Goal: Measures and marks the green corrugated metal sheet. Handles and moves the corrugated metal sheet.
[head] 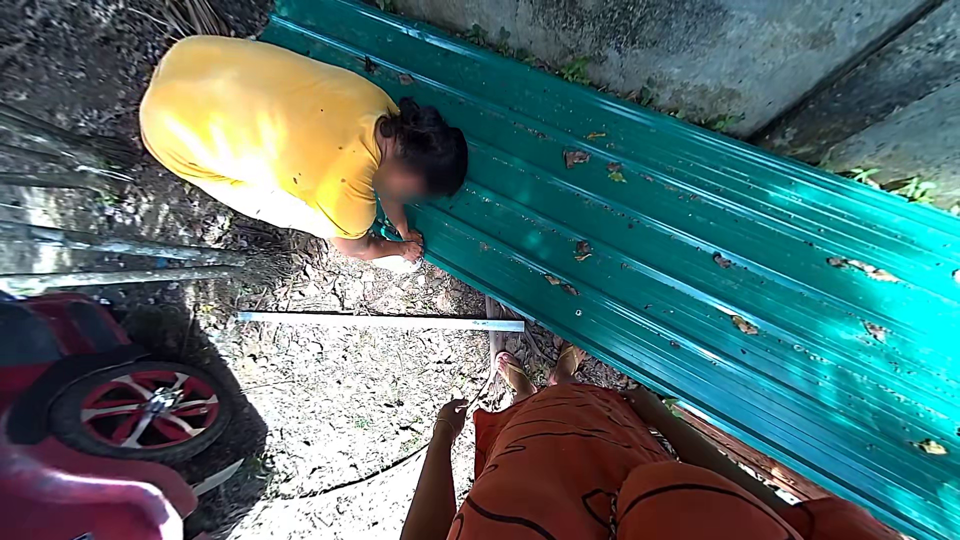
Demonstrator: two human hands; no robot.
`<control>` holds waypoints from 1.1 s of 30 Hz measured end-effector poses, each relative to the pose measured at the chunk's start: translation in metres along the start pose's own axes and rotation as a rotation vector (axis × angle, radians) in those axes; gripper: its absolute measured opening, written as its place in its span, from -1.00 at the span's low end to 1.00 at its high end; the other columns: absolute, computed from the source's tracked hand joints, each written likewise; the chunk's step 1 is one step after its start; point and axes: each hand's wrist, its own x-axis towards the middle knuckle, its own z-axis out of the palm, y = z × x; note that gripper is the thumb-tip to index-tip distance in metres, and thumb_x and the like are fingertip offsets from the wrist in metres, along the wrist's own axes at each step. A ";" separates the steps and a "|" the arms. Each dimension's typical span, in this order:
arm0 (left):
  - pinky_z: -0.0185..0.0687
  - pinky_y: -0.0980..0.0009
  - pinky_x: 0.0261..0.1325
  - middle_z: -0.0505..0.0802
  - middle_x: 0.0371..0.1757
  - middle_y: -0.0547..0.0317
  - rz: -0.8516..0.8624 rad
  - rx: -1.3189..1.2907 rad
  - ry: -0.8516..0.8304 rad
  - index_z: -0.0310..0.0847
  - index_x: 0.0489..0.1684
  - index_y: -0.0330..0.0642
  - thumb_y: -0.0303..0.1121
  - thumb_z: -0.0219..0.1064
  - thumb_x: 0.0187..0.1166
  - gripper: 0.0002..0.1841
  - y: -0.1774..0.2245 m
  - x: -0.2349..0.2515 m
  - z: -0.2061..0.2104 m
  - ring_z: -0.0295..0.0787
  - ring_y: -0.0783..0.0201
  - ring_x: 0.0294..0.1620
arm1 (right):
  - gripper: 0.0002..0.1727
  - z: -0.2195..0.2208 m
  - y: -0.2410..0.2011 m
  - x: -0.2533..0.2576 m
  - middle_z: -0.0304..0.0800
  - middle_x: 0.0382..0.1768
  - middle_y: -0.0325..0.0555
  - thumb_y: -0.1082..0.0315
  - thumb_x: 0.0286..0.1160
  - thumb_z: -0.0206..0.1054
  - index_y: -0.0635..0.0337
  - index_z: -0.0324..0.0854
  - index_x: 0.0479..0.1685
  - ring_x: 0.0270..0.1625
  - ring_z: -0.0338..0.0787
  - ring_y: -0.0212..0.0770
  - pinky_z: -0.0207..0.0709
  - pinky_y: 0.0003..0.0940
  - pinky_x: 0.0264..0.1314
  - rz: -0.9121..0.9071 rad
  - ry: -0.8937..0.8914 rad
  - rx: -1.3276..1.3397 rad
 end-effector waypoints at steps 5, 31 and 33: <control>0.37 0.03 0.65 0.67 0.53 -0.19 0.010 0.003 0.016 0.57 0.50 -0.30 -0.43 0.12 0.80 -0.62 -0.001 -0.002 0.000 0.58 -0.07 0.58 | -0.55 0.004 0.003 0.001 0.56 0.55 0.33 0.35 0.82 0.09 0.29 0.51 0.59 0.67 0.47 0.26 0.18 0.18 0.74 -0.018 0.026 0.008; 0.41 0.05 0.62 0.67 0.53 -0.19 0.020 -0.005 0.000 0.55 0.52 -0.29 -0.41 0.12 0.80 -0.62 -0.002 0.000 -0.003 0.62 -0.06 0.53 | -0.54 0.012 0.001 -0.004 0.52 0.58 0.32 0.33 0.83 0.06 0.26 0.49 0.61 0.70 0.44 0.26 0.17 0.20 0.74 0.000 0.026 -0.014; 0.44 0.05 0.58 0.69 0.51 -0.20 0.020 -0.011 0.003 0.56 0.51 -0.29 -0.41 0.12 0.80 -0.62 0.000 -0.002 -0.004 0.65 -0.06 0.49 | -0.54 0.012 0.000 -0.006 0.53 0.58 0.32 0.33 0.83 0.07 0.28 0.49 0.60 0.70 0.43 0.26 0.16 0.21 0.75 -0.009 0.033 0.000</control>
